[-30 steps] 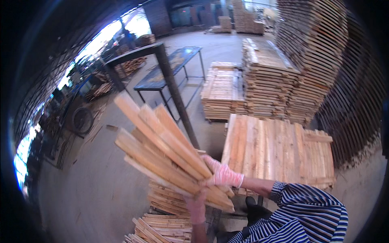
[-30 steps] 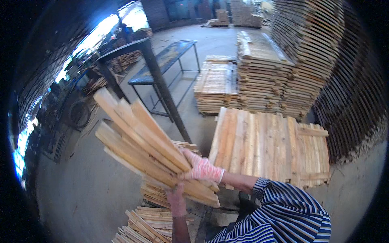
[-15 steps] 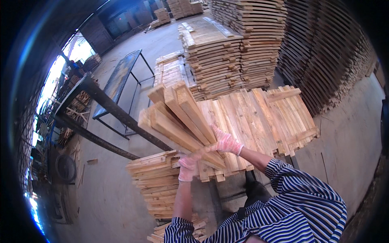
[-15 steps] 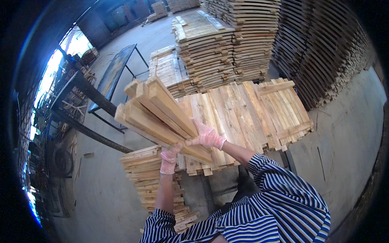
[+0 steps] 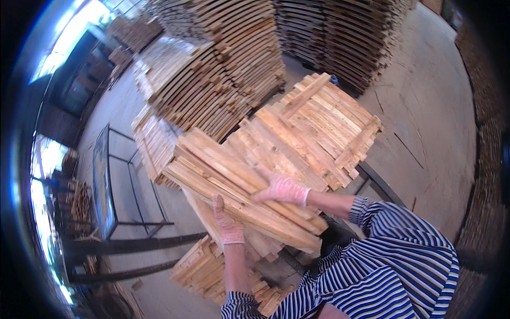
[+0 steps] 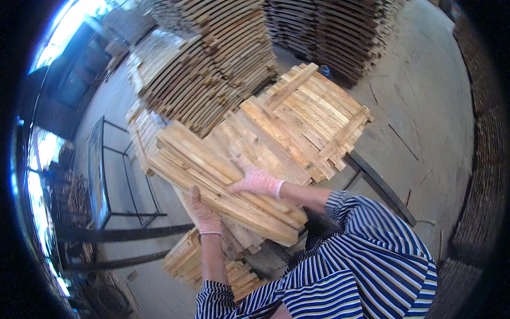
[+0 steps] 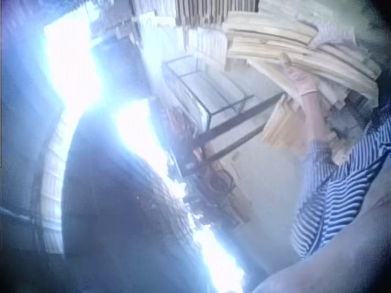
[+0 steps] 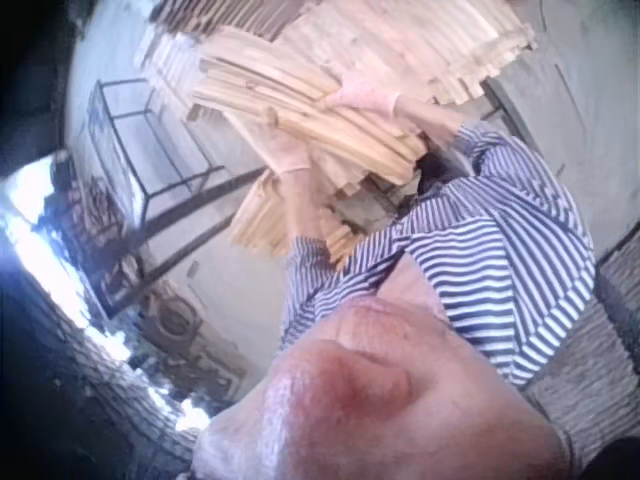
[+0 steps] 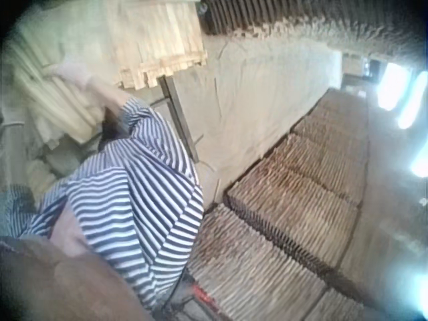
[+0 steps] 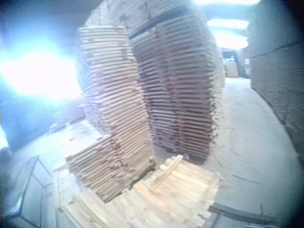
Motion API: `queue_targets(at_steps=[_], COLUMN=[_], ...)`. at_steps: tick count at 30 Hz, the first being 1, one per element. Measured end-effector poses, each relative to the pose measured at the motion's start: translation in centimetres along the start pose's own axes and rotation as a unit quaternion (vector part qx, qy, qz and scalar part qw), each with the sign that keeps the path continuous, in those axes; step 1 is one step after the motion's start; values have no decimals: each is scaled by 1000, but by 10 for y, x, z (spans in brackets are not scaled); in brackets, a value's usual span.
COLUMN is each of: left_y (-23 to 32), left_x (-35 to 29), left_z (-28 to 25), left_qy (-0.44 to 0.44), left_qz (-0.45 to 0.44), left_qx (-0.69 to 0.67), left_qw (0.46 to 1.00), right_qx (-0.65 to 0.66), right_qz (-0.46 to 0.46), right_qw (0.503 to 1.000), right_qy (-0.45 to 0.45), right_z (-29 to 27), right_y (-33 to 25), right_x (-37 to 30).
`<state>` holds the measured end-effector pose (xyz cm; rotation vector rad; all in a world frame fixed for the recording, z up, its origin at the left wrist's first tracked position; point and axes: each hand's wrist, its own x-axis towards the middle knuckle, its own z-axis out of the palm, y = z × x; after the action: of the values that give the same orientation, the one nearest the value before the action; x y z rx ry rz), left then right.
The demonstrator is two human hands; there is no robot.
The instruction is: The person repeatedly picks up bundles of wooden planks from a metal rack and stacks them onto a growing pile on the floor. The worker wears pink gloves and a striped shirt, handling the wood with both hands to align and place the pieces.
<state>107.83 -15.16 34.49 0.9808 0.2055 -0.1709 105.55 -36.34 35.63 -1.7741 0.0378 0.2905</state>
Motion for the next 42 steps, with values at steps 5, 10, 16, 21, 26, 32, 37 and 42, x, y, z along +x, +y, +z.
queue_targets(at_steps=[5, 10, 16, 21, 26, 32, 37, 42], left_y=[-86, -141, -166, -159, -160, -161, -164, -169], left_x=[76, 137, 167, 171, 175, 171, 172, 176], left_z=[7, 30, 50, 46, 34, 70, 49, 35], left_qy=[8, -4, 52, 56, 39, 60, 51, 39], left_qz=[-94, -155, -172, -155, -152, -146, -123, -161], left_qx=[5, 29, 75, 68, 59, 98, 82, 49], left_qw=[995, 987, 981, 984, 986, 983, 988, 985], right_qx=[-192, -391, -226, -178, -333, -383, -399, -403], right_qz=[98, 266, 204, 110, 115, 65, -30, 79], right_qw=[963, 836, 926, 953, 902, 894, 896, 840], right_qy=[161, 278, 221, 219, 250, 222, 191, 355], right_z=[-157, -282, -347, -369, -329, -190, -177, -314], right_y=[86, 149, 192, 220, 146, 144, 157, 173], right_x=[35, 65, 59, 67, 60, 65, 81, 92])
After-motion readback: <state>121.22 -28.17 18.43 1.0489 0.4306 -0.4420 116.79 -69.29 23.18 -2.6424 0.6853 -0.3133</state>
